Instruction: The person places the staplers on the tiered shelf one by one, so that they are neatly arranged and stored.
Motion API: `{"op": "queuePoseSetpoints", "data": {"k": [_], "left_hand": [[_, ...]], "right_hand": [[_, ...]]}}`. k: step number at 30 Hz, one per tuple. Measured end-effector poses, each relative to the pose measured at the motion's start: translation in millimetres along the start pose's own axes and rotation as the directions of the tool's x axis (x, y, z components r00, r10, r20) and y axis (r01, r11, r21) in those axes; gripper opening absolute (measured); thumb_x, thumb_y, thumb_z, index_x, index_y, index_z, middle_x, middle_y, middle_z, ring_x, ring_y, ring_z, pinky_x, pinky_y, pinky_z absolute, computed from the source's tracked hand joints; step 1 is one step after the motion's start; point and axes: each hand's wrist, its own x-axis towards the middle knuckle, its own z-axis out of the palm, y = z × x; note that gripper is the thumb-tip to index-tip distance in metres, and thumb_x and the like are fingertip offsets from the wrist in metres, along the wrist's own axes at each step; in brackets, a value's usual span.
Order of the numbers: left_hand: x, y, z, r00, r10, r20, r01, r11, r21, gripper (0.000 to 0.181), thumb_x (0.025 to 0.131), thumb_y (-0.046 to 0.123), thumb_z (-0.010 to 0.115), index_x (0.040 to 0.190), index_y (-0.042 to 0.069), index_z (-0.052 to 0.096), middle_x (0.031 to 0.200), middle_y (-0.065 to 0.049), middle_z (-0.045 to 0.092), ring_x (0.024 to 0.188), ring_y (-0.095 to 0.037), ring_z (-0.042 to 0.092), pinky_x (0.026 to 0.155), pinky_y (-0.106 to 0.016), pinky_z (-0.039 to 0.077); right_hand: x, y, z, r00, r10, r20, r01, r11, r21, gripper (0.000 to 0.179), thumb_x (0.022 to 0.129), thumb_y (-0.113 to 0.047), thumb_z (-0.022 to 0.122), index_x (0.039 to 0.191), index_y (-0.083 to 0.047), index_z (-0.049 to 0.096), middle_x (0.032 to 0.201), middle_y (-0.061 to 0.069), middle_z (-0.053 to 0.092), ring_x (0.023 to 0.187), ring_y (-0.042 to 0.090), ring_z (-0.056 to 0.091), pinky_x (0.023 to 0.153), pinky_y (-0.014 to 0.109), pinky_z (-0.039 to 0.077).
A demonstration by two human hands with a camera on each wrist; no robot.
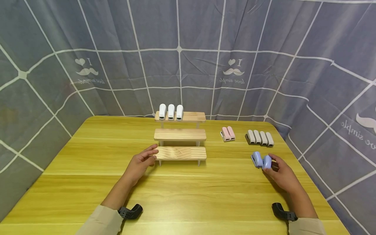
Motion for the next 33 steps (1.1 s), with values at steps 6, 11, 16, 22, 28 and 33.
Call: {"op": "queuePoseSetpoints", "data": {"k": [6,11,16,22,28,33], "left_hand": [[0.2,0.7,1.3,1.0,-0.009,-0.008,0.009,1.0,0.007,0.029,0.099,0.011,0.062,0.127,0.005,0.067,0.149,0.007,0.048,0.137,-0.02,0.043,0.097,-0.027,0.047],[0.4,0.0,1.4,1.0,-0.012,-0.009,0.012,1.0,0.005,0.029,0.099,0.011,0.061,0.127,0.005,0.067,0.149,0.006,0.048,0.137,-0.02,0.044,0.095,-0.025,0.048],[1.1,-0.6,1.4,1.0,-0.01,-0.005,0.01,1.0,0.0,0.029,0.099,0.01,0.061,0.127,0.004,0.067,0.15,0.004,0.047,0.136,-0.022,0.044,0.092,-0.024,0.048],[0.9,0.4,1.0,1.0,-0.014,-0.002,0.014,1.0,-0.004,0.029,0.099,0.012,0.061,0.127,0.005,0.067,0.149,0.008,0.047,0.136,-0.018,0.044,0.093,-0.023,0.047],[0.7,0.0,0.7,1.0,-0.008,0.001,0.008,1.0,0.002,0.029,0.099,0.012,0.061,0.127,0.005,0.067,0.149,0.007,0.047,0.135,-0.019,0.046,0.091,-0.022,0.048],[0.8,0.0,0.7,1.0,-0.008,0.0,0.008,1.0,-0.003,0.029,0.099,0.011,0.061,0.127,0.004,0.067,0.149,0.007,0.047,0.134,-0.018,0.046,0.089,-0.021,0.048]], "right_hand": [[-0.4,1.6,-0.7,0.999,-0.021,-0.036,0.023,0.999,0.048,0.067,0.096,-0.009,0.066,0.144,0.018,0.027,0.134,0.045,0.04,0.117,0.059,0.048,0.072,0.006,0.041],[0.4,0.9,-1.0,0.999,0.0,-0.053,0.004,0.998,0.069,0.068,0.097,-0.011,0.064,0.146,0.016,0.026,0.138,0.042,0.038,0.12,0.059,0.045,0.07,0.007,0.042],[0.3,-0.4,-1.0,0.997,0.014,-0.071,-0.008,0.996,0.087,0.069,0.098,-0.014,0.064,0.148,0.014,0.026,0.14,0.04,0.037,0.122,0.058,0.043,0.07,0.007,0.041],[-0.1,-4.6,-1.3,0.993,0.01,-0.117,0.001,0.995,0.095,0.07,0.097,-0.016,0.067,0.149,0.012,0.029,0.139,0.039,0.04,0.119,0.058,0.046,0.07,0.005,0.04],[-0.6,-7.7,-0.9,0.987,0.001,-0.158,0.015,0.995,0.1,0.07,0.096,-0.018,0.068,0.148,0.011,0.031,0.138,0.036,0.041,0.116,0.053,0.049,0.07,0.005,0.042],[0.0,-9.9,0.3,0.98,-0.024,-0.195,0.039,0.996,0.076,0.068,0.096,-0.019,0.069,0.147,0.01,0.035,0.14,0.032,0.042,0.111,0.019,0.053,0.075,0.002,0.04]]}}
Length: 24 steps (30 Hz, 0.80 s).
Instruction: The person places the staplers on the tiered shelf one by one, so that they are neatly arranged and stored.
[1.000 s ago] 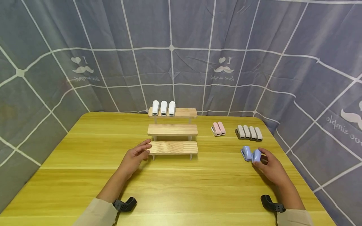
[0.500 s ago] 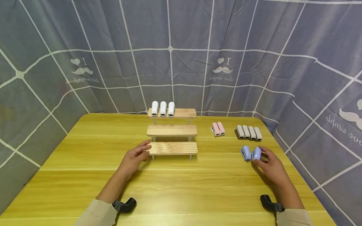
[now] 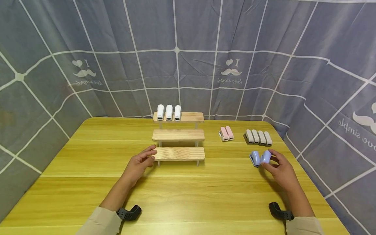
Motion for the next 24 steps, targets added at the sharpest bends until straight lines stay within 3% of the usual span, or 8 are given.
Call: {"op": "queuePoseSetpoints", "data": {"k": [6,11,24], "left_hand": [[-0.4,-0.3,-0.3,1.0,-0.004,0.003,0.004,1.0,0.002,0.029,0.1,0.011,0.06,0.127,0.004,0.066,0.149,0.007,0.047,0.135,-0.018,0.046,0.089,-0.021,0.048],[-1.3,1.4,-0.6,1.0,-0.012,-0.002,0.012,1.0,0.008,0.029,0.1,0.012,0.06,0.128,0.005,0.066,0.149,0.007,0.047,0.134,-0.019,0.046,0.089,-0.023,0.049],[-0.8,1.5,0.2,1.0,-0.01,0.003,0.01,1.0,0.002,0.03,0.1,0.011,0.06,0.128,0.005,0.066,0.15,0.007,0.046,0.136,-0.019,0.045,0.09,-0.023,0.048]], "right_hand": [[0.5,-7.1,2.8,0.998,-0.057,-0.006,0.057,0.998,0.017,0.067,0.094,-0.015,0.071,0.145,0.012,0.036,0.138,0.031,0.043,0.111,0.012,0.053,0.077,0.001,0.039],[1.7,-16.7,4.4,0.992,-0.124,-0.009,0.124,0.991,0.05,0.064,0.091,-0.007,0.072,0.142,0.013,0.039,0.135,0.03,0.044,0.103,-0.018,0.039,0.078,0.004,0.041],[5.3,-35.8,12.6,0.965,-0.264,-0.013,0.264,0.964,0.026,0.061,0.08,0.007,0.077,0.135,0.011,0.05,0.127,0.026,0.053,0.105,-0.017,0.043,0.078,0.008,0.044]]}}
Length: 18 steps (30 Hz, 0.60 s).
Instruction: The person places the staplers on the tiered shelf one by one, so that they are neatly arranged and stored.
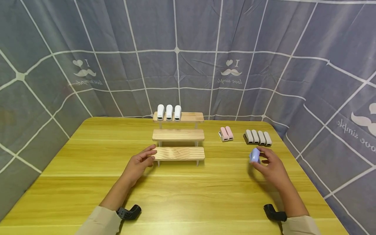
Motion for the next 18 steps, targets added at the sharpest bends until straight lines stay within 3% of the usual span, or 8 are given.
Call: {"op": "queuePoseSetpoints", "data": {"k": [10,18], "left_hand": [[0.5,-1.6,0.1,1.0,0.006,-0.012,-0.006,1.0,0.003,0.028,0.099,0.01,0.062,0.126,0.005,0.067,0.149,0.006,0.047,0.136,-0.02,0.045,0.091,-0.022,0.048],[0.1,-1.7,0.2,1.0,0.007,-0.016,-0.007,1.0,0.001,0.028,0.099,0.011,0.062,0.126,0.005,0.068,0.149,0.006,0.048,0.134,-0.021,0.047,0.089,-0.023,0.049]], "right_hand": [[13.4,-20.2,9.3,0.999,-0.038,0.035,0.038,0.999,-0.021,0.058,0.085,0.001,0.076,0.136,0.007,0.051,0.125,0.022,0.054,0.105,-0.013,0.045,0.079,0.007,0.044],[34.0,-40.1,13.7,0.997,-0.056,0.059,0.059,0.997,-0.042,0.061,0.088,-0.006,0.075,0.142,0.001,0.048,0.131,0.019,0.053,0.106,0.002,0.049,0.078,0.011,0.046]]}}
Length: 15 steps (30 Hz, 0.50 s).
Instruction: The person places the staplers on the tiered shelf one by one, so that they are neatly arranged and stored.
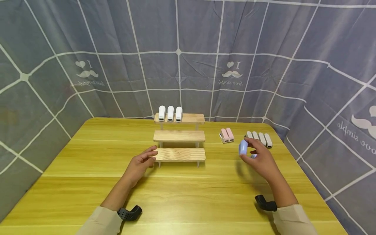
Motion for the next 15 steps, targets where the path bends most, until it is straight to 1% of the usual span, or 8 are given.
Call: {"op": "queuePoseSetpoints", "data": {"k": [3,4,5,8,10,12,15], "left_hand": [[-0.7,0.5,-0.1,1.0,-0.008,-0.002,0.008,1.0,0.003,0.028,0.099,0.011,0.062,0.125,0.006,0.068,0.148,0.008,0.048,0.135,-0.019,0.046,0.09,-0.023,0.049],[-0.9,0.6,-0.1,1.0,-0.008,-0.001,0.008,1.0,0.003,0.028,0.099,0.011,0.062,0.126,0.006,0.068,0.148,0.008,0.048,0.135,-0.019,0.045,0.091,-0.023,0.048],[-1.1,0.7,0.0,1.0,-0.008,0.0,0.008,1.0,0.004,0.028,0.099,0.011,0.062,0.126,0.006,0.068,0.148,0.007,0.048,0.135,-0.019,0.045,0.091,-0.024,0.048],[-1.6,0.9,0.1,1.0,-0.008,0.001,0.008,1.0,0.004,0.028,0.099,0.011,0.061,0.126,0.006,0.068,0.148,0.007,0.048,0.136,-0.02,0.044,0.093,-0.025,0.048],[-1.6,0.9,0.1,1.0,-0.006,0.001,0.006,1.0,0.006,0.028,0.099,0.011,0.061,0.126,0.006,0.068,0.148,0.006,0.048,0.136,-0.02,0.044,0.093,-0.026,0.048],[-1.5,1.3,0.1,1.0,-0.007,-0.001,0.007,1.0,0.006,0.028,0.099,0.011,0.061,0.126,0.006,0.068,0.148,0.007,0.048,0.135,-0.02,0.045,0.092,-0.026,0.048],[-0.8,1.5,0.3,1.0,-0.007,-0.004,0.007,1.0,0.004,0.028,0.099,0.011,0.062,0.126,0.007,0.068,0.148,0.007,0.048,0.134,-0.02,0.046,0.09,-0.025,0.049]], "right_hand": [[8.6,-4.9,1.0,1.0,-0.017,0.003,0.017,1.0,0.009,0.062,0.088,-0.004,0.074,0.143,0.002,0.047,0.132,0.019,0.053,0.108,0.007,0.052,0.081,0.011,0.045],[11.4,-6.1,1.5,1.0,-0.023,0.005,0.023,1.0,0.011,0.061,0.088,-0.004,0.074,0.143,0.002,0.047,0.133,0.019,0.052,0.111,0.011,0.052,0.084,0.01,0.043],[13.8,-7.5,2.0,1.0,-0.029,0.01,0.029,1.0,0.011,0.061,0.089,-0.004,0.073,0.144,0.003,0.046,0.133,0.019,0.052,0.112,0.015,0.052,0.085,0.01,0.043],[20.2,-12.4,3.3,0.999,-0.032,0.022,0.032,0.999,0.016,0.061,0.09,-0.006,0.072,0.144,0.004,0.045,0.135,0.021,0.05,0.115,0.029,0.052,0.085,0.009,0.042],[24.2,-16.8,4.0,0.999,-0.034,0.029,0.033,0.999,0.027,0.061,0.091,-0.008,0.072,0.144,0.005,0.044,0.135,0.022,0.05,0.116,0.035,0.052,0.085,0.008,0.041],[28.7,-21.3,4.7,0.999,-0.037,0.028,0.036,0.999,0.034,0.061,0.091,-0.008,0.072,0.144,0.005,0.044,0.135,0.022,0.049,0.114,0.036,0.051,0.083,0.007,0.039],[34.6,-28.1,6.0,0.999,-0.041,0.025,0.04,0.999,0.036,0.061,0.091,-0.008,0.071,0.145,0.004,0.044,0.135,0.02,0.05,0.113,0.032,0.051,0.082,0.007,0.039]]}}
